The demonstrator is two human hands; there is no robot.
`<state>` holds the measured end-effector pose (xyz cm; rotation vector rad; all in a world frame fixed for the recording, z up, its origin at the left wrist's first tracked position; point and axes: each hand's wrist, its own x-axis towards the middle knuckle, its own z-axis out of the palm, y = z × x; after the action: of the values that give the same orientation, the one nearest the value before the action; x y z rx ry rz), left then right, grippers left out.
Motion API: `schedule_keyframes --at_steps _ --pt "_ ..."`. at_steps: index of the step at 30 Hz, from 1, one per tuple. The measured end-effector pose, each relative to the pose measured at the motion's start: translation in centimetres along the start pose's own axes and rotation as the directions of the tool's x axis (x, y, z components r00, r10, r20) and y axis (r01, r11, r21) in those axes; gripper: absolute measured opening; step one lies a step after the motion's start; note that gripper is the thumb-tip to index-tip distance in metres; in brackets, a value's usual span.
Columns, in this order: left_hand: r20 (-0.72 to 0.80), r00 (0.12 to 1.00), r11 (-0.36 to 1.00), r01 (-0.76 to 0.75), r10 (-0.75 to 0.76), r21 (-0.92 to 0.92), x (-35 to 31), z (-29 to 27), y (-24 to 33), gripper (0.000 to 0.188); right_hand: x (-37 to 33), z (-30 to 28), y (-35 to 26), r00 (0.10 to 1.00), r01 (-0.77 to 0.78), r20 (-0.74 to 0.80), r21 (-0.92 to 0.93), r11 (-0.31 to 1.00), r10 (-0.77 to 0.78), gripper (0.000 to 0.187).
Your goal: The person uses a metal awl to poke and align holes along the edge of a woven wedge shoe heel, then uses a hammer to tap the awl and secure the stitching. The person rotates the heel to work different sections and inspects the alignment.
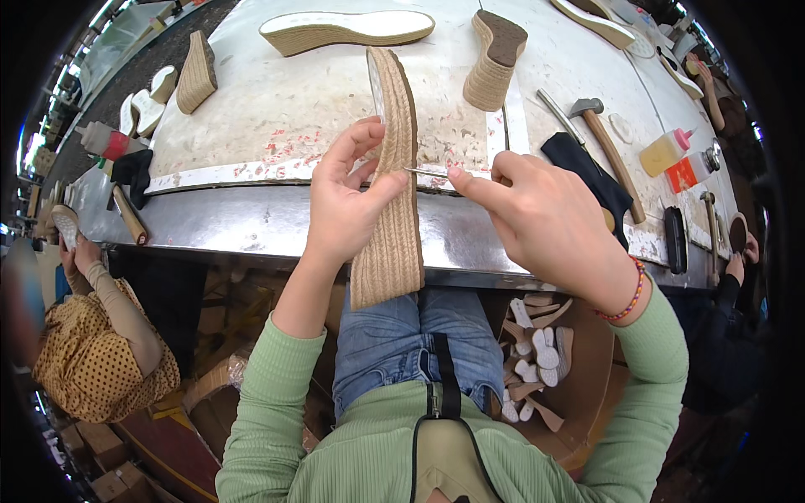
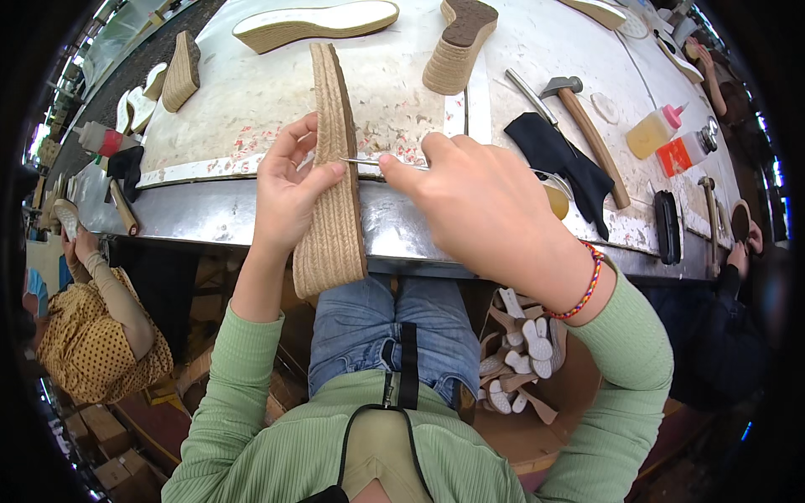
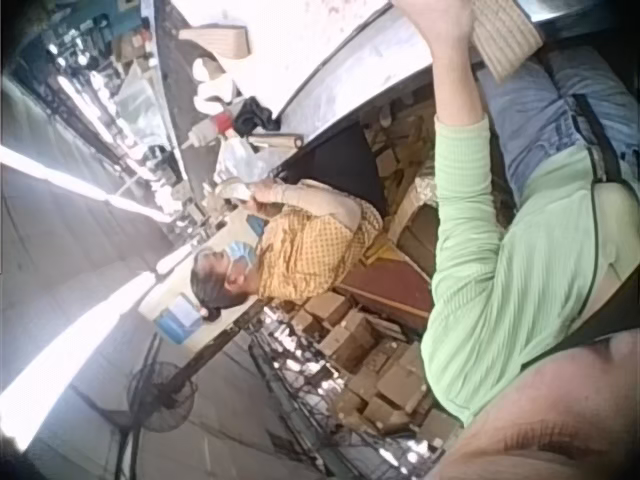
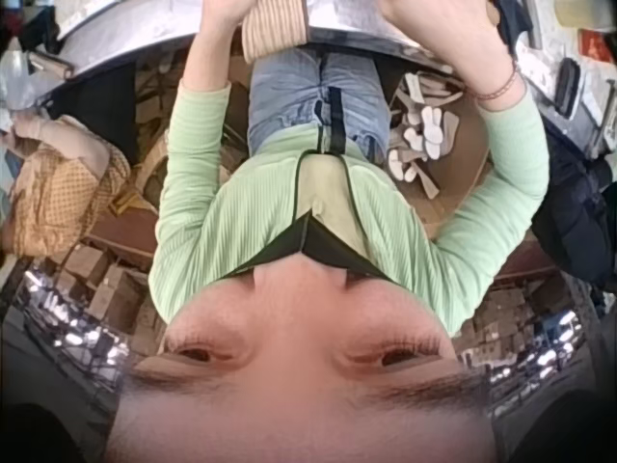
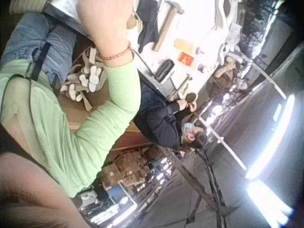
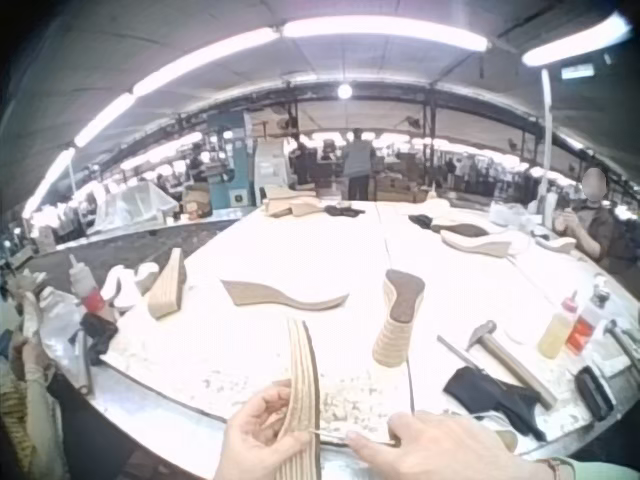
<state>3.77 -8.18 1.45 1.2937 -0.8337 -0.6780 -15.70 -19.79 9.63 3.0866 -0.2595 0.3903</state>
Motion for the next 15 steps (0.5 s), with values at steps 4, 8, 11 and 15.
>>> schedule_keyframes --at_steps 4,8,11,15 --pt "-0.008 1.0 1.0 -0.019 0.019 0.006 0.2 0.0 -0.2 0.045 1.3 -1.7 -1.4 0.993 0.108 0.074 -0.277 0.955 -0.091 0.044" --pt "-0.003 0.999 0.999 -0.035 0.035 0.037 0.2 0.0 0.0 0.045 1.7 -2.0 -1.7 0.984 0.178 0.061 -0.443 0.879 -0.169 0.041" --pt "-0.008 0.998 0.996 -0.054 0.054 0.07 0.2 -0.2 0.0 0.047 0.2 -1.9 -0.6 0.989 0.081 -0.098 -0.258 0.963 -0.109 0.028" --pt "-0.022 0.999 0.99 -0.04 0.043 0.139 0.2 -0.1 0.0 0.049 -2.5 -1.2 1.7 0.978 -0.147 -0.149 -0.01 0.989 0.144 0.041"
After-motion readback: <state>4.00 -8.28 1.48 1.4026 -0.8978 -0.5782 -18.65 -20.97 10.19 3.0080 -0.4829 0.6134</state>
